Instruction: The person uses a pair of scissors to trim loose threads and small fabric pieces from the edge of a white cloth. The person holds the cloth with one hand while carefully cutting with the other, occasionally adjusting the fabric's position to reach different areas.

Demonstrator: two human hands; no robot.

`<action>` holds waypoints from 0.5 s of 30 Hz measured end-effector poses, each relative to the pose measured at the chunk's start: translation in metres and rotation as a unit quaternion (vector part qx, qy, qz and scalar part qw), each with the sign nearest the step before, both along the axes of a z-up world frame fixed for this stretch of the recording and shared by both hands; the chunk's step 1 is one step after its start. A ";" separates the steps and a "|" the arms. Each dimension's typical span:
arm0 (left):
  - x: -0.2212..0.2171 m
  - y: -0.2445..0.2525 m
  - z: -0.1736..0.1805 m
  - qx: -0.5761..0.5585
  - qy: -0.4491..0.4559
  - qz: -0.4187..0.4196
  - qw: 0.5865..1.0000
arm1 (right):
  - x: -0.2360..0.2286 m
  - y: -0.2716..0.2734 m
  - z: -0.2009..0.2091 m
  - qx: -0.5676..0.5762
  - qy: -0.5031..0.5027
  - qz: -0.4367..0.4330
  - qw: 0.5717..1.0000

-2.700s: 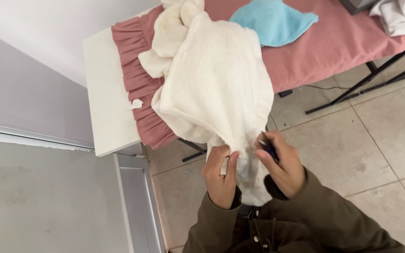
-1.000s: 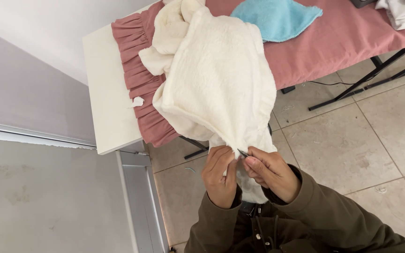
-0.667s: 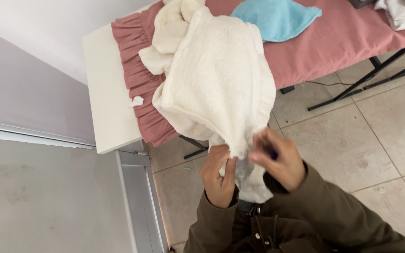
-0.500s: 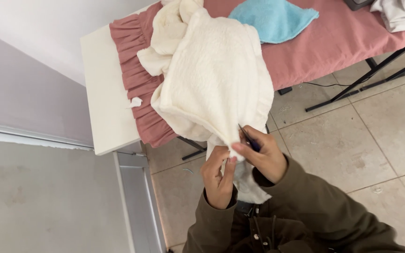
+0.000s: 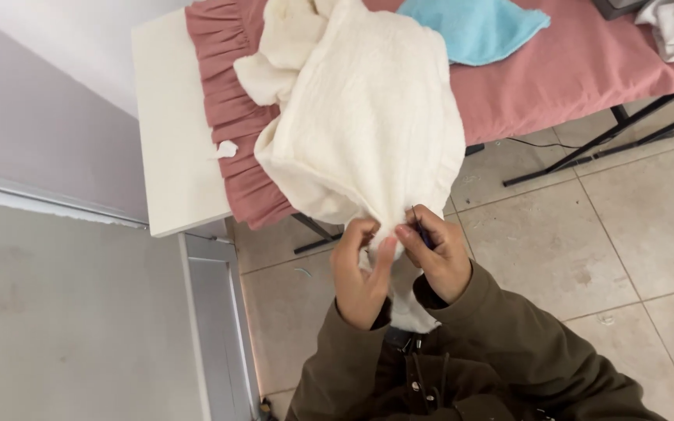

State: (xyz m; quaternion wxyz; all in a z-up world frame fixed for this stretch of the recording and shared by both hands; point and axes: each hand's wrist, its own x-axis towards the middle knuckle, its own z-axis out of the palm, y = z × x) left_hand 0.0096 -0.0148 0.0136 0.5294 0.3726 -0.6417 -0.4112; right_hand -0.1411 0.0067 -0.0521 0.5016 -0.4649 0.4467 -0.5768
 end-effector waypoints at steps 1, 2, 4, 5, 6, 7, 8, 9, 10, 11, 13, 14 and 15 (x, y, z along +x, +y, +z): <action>-0.003 0.001 -0.007 0.000 0.000 0.004 1.000 | 0.001 0.001 0.000 0.000 0.000 0.004 1.000; -0.005 -0.001 -0.014 0.009 -0.017 0.022 1.000 | 0.002 -0.001 0.001 0.017 -0.040 0.003 0.999; -0.009 -0.003 -0.021 0.015 -0.034 0.036 0.999 | 0.003 -0.004 0.002 0.031 -0.082 0.000 0.996; -0.010 -0.003 -0.022 0.015 -0.012 0.035 0.999 | 0.003 -0.005 0.003 0.036 -0.092 -0.010 0.995; -0.010 -0.001 -0.024 0.017 0.009 0.035 0.999 | 0.004 -0.005 0.003 0.044 -0.102 -0.018 0.994; -0.010 -0.003 -0.030 0.016 0.008 0.033 0.999 | 0.004 -0.007 0.003 0.043 -0.104 -0.020 0.993; -0.010 -0.002 -0.036 0.056 0.029 0.019 0.998 | 0.004 -0.007 0.003 0.058 -0.114 -0.026 0.991; -0.009 -0.001 -0.042 0.096 0.051 0.006 0.994 | 0.005 -0.007 0.003 0.074 -0.124 -0.032 0.989; -0.010 0.001 -0.038 0.098 0.050 0.006 0.994 | 0.001 -0.006 0.001 0.076 -0.125 -0.032 0.989; -0.010 0.002 -0.033 0.077 0.038 -0.001 0.996 | -0.003 -0.005 0.000 0.041 -0.020 -0.036 0.998; -0.011 0.001 -0.028 0.053 0.029 -0.008 0.998 | -0.011 -0.008 0.014 0.003 0.089 -0.038 0.995; -0.010 0.002 -0.028 0.063 0.022 -0.012 0.998 | -0.011 -0.006 0.029 -0.038 0.128 -0.028 0.991; -0.008 0.003 -0.028 0.073 0.015 -0.015 0.997 | -0.011 -0.004 0.044 -0.077 0.167 -0.016 0.983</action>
